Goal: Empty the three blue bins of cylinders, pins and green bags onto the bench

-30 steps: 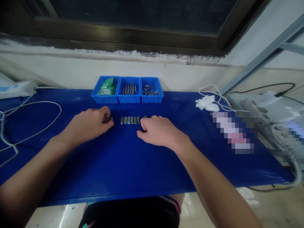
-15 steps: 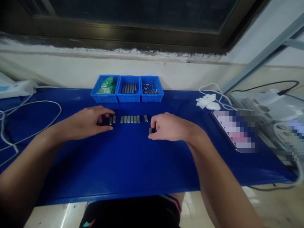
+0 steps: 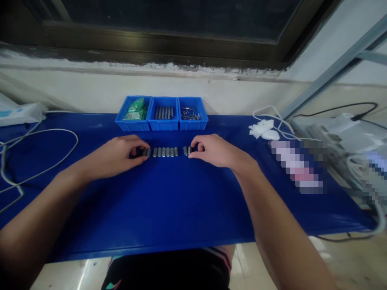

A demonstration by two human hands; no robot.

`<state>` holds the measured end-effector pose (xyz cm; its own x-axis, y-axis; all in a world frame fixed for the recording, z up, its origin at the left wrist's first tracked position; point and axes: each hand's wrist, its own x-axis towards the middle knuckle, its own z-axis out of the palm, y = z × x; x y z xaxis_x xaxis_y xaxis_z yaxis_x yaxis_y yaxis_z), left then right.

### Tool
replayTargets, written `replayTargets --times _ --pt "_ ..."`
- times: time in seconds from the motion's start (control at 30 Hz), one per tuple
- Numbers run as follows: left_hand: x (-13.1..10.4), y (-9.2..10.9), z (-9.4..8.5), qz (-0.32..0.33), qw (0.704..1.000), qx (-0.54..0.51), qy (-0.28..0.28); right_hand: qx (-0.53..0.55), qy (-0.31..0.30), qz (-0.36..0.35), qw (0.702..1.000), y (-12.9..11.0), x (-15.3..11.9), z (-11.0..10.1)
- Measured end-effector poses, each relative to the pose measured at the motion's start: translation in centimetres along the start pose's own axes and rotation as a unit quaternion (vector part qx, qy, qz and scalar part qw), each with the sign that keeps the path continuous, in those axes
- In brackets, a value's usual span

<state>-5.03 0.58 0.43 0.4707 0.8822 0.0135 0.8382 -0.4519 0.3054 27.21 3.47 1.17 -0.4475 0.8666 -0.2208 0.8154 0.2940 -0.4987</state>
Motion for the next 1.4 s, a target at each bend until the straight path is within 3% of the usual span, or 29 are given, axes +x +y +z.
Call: replayTargets --times 0.33,0.9,1.13,1.4 --pt "0.2 0.6 0.5 0.000 1.000 -0.011 0.009 -0.006 0.026 -0.038 0.999 -0.1 0.7 0.9" --pt "0.3 0.3 0.5 0.013 0.999 -0.026 0.016 -0.022 0.034 -0.043 0.998 -0.7 0.9 1.3" --pt "0.5 0.4 1.6 0.053 0.996 -0.020 0.068 -0.028 0.056 -0.090 0.994 -1.2 0.8 1.9" --pt "1.1 1.5 2.2 0.072 0.996 -0.019 0.039 -0.032 0.064 -0.152 0.986 -1.8 1.6 3.3"
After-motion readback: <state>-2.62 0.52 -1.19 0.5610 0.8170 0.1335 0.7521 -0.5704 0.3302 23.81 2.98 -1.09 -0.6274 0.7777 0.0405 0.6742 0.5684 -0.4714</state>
